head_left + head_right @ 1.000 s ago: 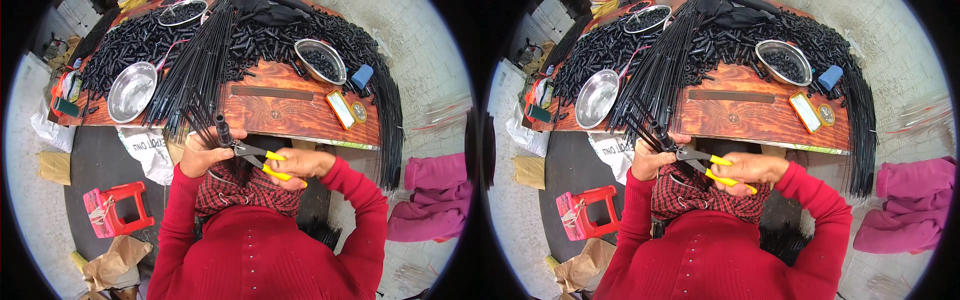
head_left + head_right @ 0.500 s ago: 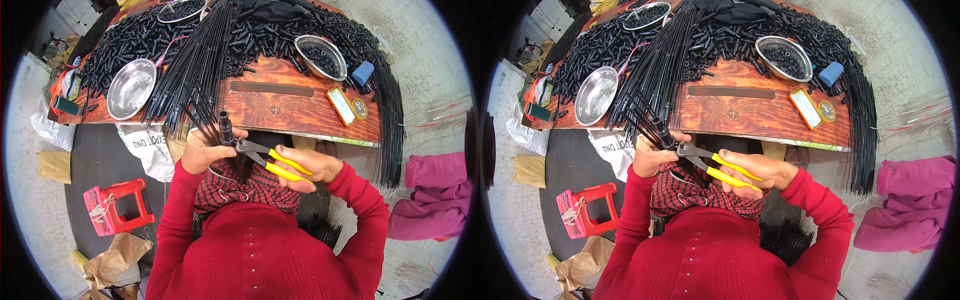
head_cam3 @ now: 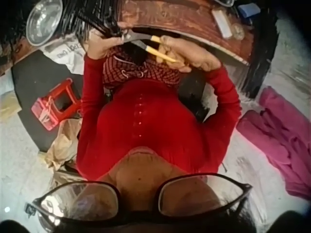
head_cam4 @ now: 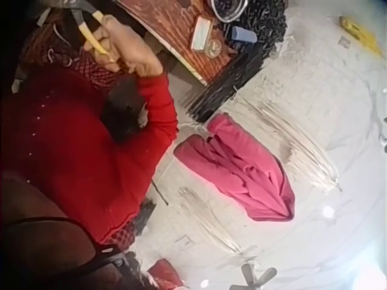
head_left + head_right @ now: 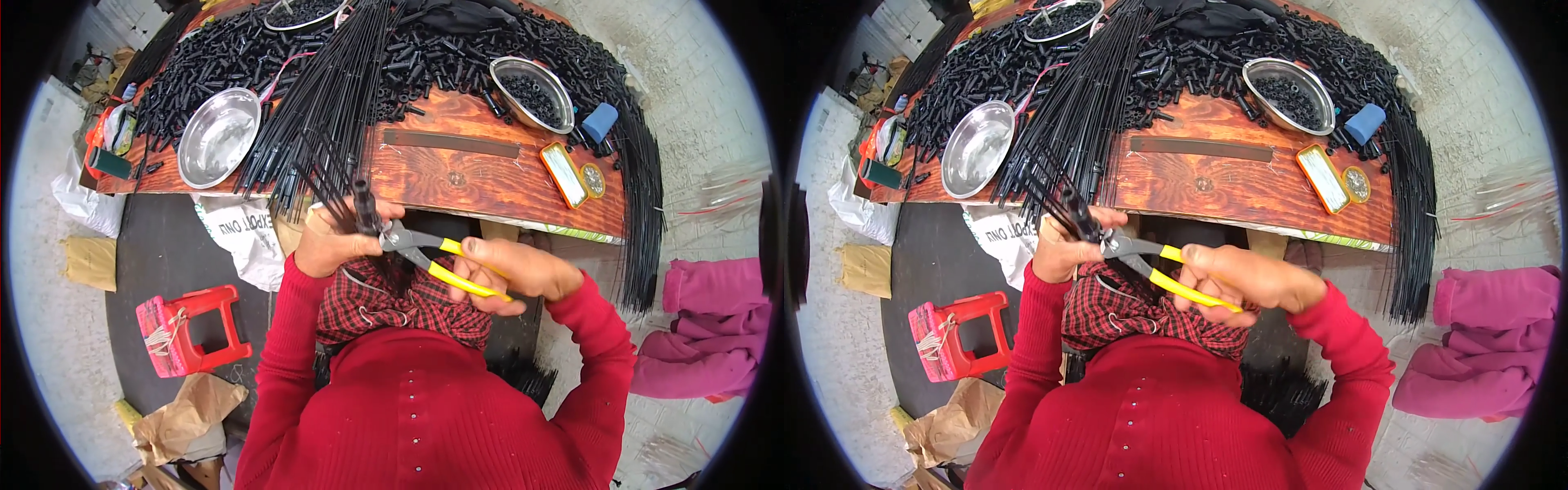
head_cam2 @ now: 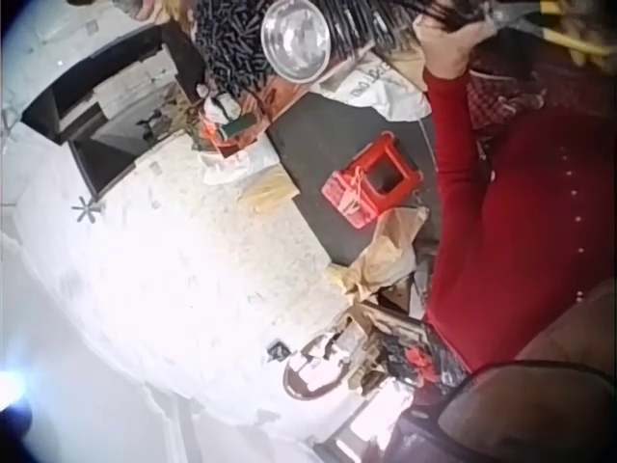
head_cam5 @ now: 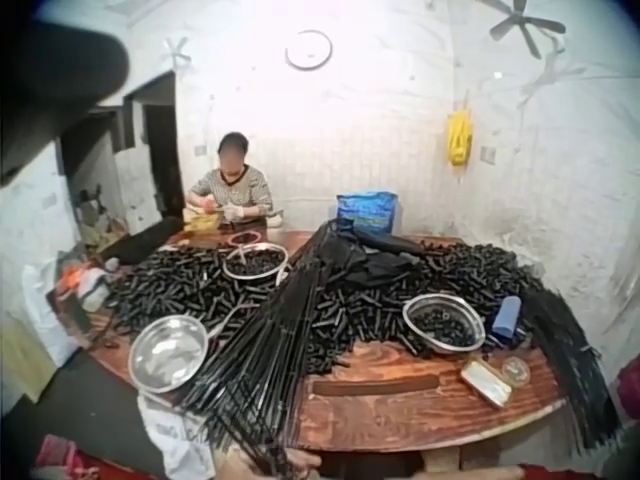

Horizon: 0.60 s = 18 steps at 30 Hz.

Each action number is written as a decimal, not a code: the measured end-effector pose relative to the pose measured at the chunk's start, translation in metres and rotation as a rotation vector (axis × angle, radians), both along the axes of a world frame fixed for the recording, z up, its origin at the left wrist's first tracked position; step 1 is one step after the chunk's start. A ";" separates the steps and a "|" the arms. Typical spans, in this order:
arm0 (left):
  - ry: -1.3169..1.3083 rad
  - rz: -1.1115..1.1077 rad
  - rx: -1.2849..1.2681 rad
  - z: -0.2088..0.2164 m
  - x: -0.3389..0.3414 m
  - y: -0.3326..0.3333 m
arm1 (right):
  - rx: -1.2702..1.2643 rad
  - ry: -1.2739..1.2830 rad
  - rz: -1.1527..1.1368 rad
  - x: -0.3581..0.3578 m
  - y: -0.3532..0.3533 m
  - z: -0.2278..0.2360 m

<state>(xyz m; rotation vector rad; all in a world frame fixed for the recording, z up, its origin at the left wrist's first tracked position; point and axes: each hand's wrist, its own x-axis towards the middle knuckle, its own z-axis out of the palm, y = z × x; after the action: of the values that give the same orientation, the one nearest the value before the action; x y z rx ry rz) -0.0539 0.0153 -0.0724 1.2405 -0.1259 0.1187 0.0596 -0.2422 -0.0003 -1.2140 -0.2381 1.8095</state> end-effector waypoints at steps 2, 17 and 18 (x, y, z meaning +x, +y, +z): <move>-0.044 -0.029 -0.004 0.002 0.004 -0.004 | -0.050 0.332 -0.042 -0.005 -0.009 -0.050; 0.134 0.048 -0.089 0.001 0.003 0.002 | 0.294 -1.826 -0.132 -0.015 0.007 0.005; 0.140 0.055 -0.085 0.002 0.002 0.002 | 0.295 -1.823 -0.133 -0.015 0.006 0.006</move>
<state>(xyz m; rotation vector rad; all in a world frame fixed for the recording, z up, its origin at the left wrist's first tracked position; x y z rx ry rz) -0.0523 0.0171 -0.0707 1.1638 0.0345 0.0834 0.0446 -0.2360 0.0059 -2.1759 -1.2797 0.0408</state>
